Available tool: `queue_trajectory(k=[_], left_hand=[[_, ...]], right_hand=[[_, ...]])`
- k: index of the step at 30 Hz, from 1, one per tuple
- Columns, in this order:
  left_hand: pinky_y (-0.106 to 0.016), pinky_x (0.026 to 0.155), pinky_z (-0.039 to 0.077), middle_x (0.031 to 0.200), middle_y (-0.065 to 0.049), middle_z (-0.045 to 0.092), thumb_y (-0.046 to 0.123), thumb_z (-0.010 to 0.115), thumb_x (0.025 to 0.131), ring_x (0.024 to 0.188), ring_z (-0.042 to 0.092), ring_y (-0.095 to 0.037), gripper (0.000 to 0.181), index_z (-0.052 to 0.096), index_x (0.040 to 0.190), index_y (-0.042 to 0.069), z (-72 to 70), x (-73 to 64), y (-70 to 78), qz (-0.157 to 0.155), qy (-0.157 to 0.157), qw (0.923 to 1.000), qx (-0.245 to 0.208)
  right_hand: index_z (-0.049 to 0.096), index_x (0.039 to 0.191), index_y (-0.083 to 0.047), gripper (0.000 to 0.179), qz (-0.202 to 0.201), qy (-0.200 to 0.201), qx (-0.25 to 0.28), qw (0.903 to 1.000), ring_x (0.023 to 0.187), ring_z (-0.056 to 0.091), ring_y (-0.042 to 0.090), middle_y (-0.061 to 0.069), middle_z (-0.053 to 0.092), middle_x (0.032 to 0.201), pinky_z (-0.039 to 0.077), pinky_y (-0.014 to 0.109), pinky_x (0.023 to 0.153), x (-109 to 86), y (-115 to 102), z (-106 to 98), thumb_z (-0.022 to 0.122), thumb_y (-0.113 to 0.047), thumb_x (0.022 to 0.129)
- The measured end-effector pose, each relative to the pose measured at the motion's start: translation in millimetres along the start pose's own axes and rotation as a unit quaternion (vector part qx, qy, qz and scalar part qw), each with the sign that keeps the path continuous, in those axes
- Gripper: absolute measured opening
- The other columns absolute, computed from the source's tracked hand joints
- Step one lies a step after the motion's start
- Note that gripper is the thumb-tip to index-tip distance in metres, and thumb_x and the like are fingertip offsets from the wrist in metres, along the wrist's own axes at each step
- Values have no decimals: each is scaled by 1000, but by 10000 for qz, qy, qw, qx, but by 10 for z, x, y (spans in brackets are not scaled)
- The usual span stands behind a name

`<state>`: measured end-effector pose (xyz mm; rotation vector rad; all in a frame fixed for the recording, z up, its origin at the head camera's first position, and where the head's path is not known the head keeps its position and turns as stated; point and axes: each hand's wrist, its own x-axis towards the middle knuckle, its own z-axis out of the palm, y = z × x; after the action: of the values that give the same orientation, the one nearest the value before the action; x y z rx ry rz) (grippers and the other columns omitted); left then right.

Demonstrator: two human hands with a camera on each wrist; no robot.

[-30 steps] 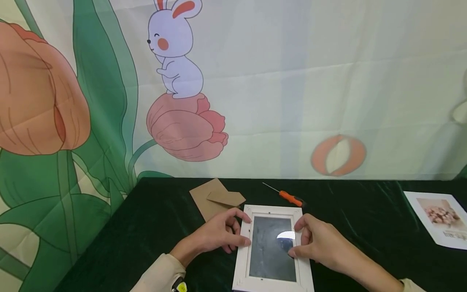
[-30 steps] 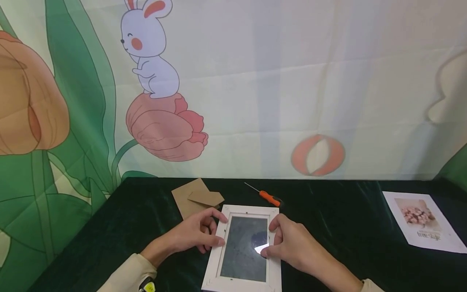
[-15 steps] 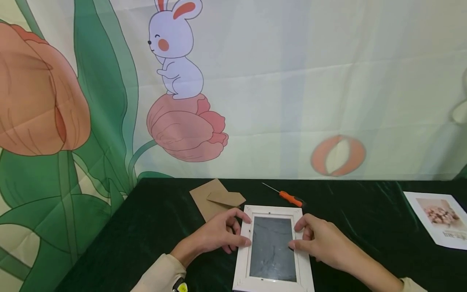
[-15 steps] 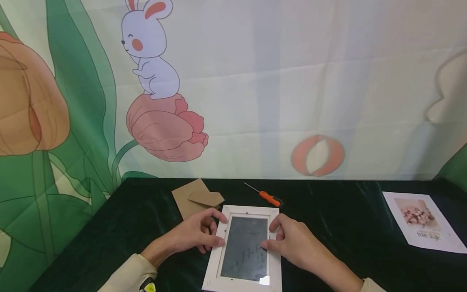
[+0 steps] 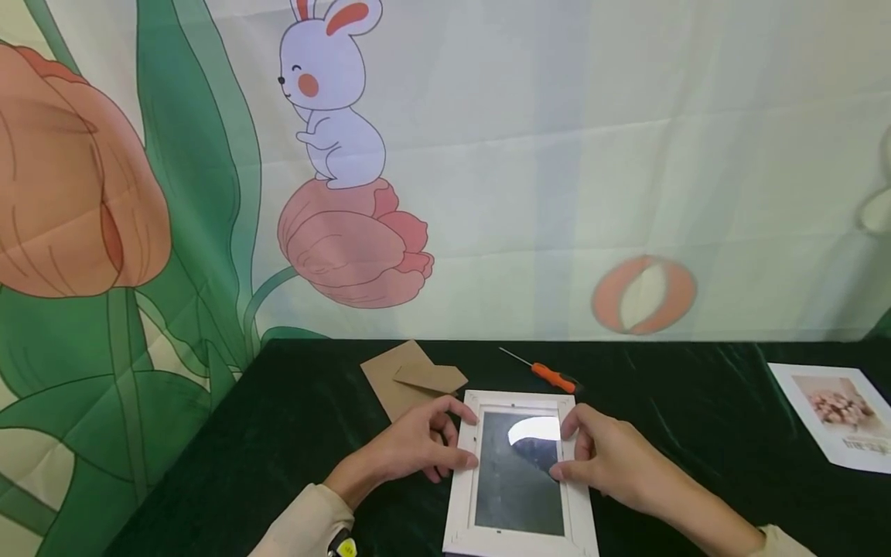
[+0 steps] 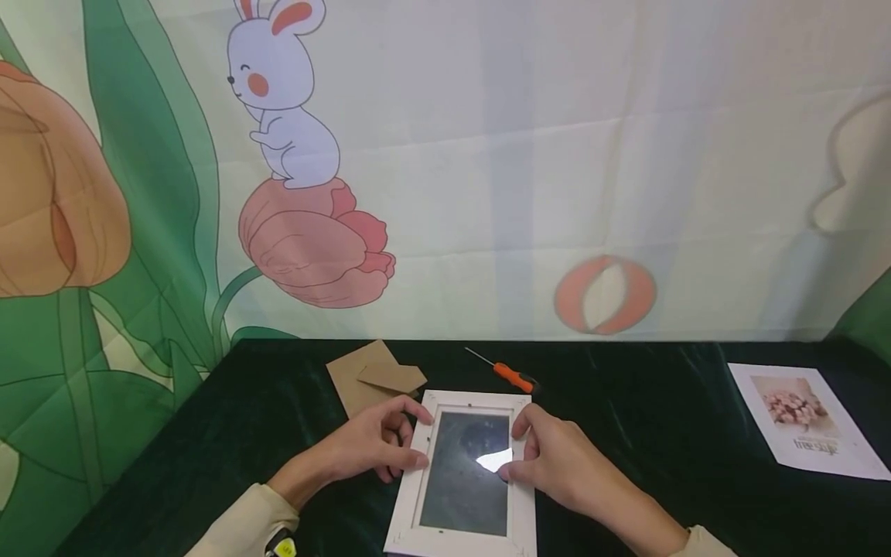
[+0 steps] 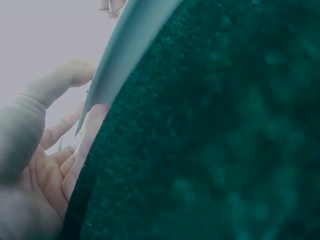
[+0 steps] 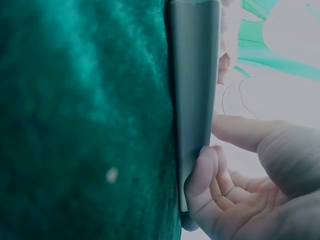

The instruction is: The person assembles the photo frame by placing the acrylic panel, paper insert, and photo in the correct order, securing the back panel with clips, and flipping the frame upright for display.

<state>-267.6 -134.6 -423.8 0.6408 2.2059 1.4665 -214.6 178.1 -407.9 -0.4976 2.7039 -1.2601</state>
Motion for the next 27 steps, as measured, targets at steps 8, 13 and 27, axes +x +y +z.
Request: queue_trajectory(k=[8,13,27], left_hand=[[-36,60,61,88,-9,65,13,84,90,63,67,-20,47,61,130,8,-19,-8,-14,29,38,10000,1],[-35,60,61,86,-7,64,12,84,90,62,67,-19,46,61,129,7,9,-9,-24,22,-17,10000,-80],[-35,60,61,87,-9,64,14,85,89,62,68,-21,45,63,128,10,-3,-2,-24,-57,78,9999,-59]], right_hand=[[59,118,2,50,559,-119,421,9975,59,57,24,5,59,77,54,38,53,52,-21,-46,91,-19,85],[59,123,5,47,612,-317,823,9942,66,60,26,8,61,78,57,40,58,89,48,-142,82,-24,95],[73,113,-5,28,215,-138,245,9994,84,63,21,2,71,99,60,36,72,565,-24,-273,79,-28,98]])
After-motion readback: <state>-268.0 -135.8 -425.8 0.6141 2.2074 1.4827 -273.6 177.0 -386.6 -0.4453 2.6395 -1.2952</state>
